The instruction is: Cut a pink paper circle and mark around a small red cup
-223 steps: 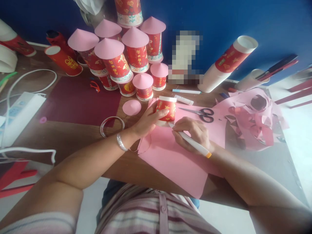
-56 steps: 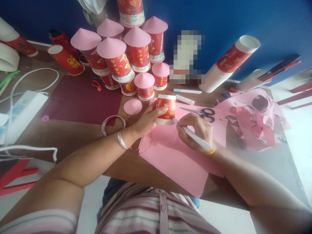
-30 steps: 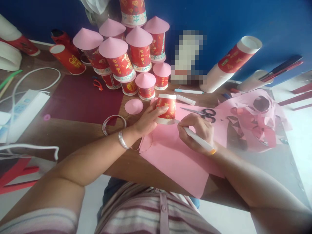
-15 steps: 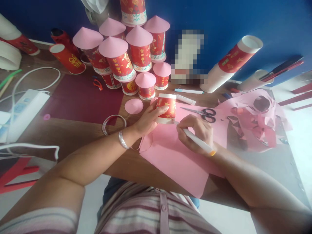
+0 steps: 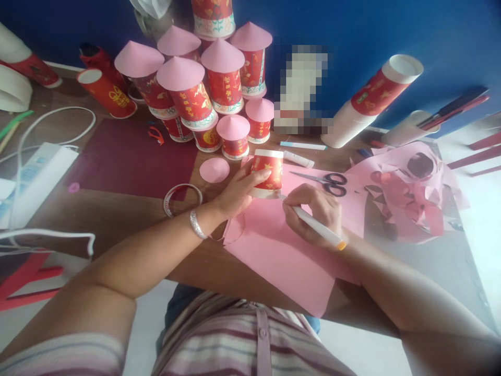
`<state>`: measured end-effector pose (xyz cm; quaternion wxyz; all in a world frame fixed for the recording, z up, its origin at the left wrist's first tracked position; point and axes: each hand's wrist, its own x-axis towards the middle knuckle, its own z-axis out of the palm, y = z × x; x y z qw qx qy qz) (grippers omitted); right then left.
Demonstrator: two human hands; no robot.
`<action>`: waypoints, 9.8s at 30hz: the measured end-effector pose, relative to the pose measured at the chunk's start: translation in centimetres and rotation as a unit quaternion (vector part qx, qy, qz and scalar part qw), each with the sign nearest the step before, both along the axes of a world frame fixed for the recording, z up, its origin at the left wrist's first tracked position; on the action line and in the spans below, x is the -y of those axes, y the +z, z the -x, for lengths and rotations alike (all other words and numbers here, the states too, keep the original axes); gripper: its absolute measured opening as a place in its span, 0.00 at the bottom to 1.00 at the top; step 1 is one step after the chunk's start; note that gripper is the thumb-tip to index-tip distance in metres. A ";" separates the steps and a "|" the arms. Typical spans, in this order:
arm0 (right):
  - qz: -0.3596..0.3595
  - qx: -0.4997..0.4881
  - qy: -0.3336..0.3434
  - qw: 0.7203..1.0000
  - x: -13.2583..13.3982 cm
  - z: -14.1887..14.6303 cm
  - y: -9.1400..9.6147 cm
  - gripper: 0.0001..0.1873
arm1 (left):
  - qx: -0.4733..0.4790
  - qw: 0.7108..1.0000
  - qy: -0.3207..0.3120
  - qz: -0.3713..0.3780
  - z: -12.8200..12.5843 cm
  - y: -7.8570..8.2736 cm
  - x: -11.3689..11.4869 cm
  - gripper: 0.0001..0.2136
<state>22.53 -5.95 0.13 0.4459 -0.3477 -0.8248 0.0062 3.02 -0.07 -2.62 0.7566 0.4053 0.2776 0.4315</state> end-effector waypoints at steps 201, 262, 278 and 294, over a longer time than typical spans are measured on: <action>0.026 -0.053 0.095 0.994 0.1 -0.1 -0.2 0.13 | 0.008 0.999 -0.023 0.037 0.3 0.6 -0.2 0.14; 0.027 -0.009 0.044 0.999 0.5 0.2 -0.1 0.10 | -0.033 0.999 -0.001 0.005 0.1 0.0 -0.5 0.28; 0.031 -0.013 0.052 0.998 0.6 0.2 0.0 0.12 | -0.028 1.000 0.006 -0.005 0.0 0.5 -0.2 0.26; 0.020 -0.015 0.077 0.997 0.5 0.3 -0.4 0.09 | -0.020 1.000 0.014 -0.007 0.2 -0.2 -0.3 0.21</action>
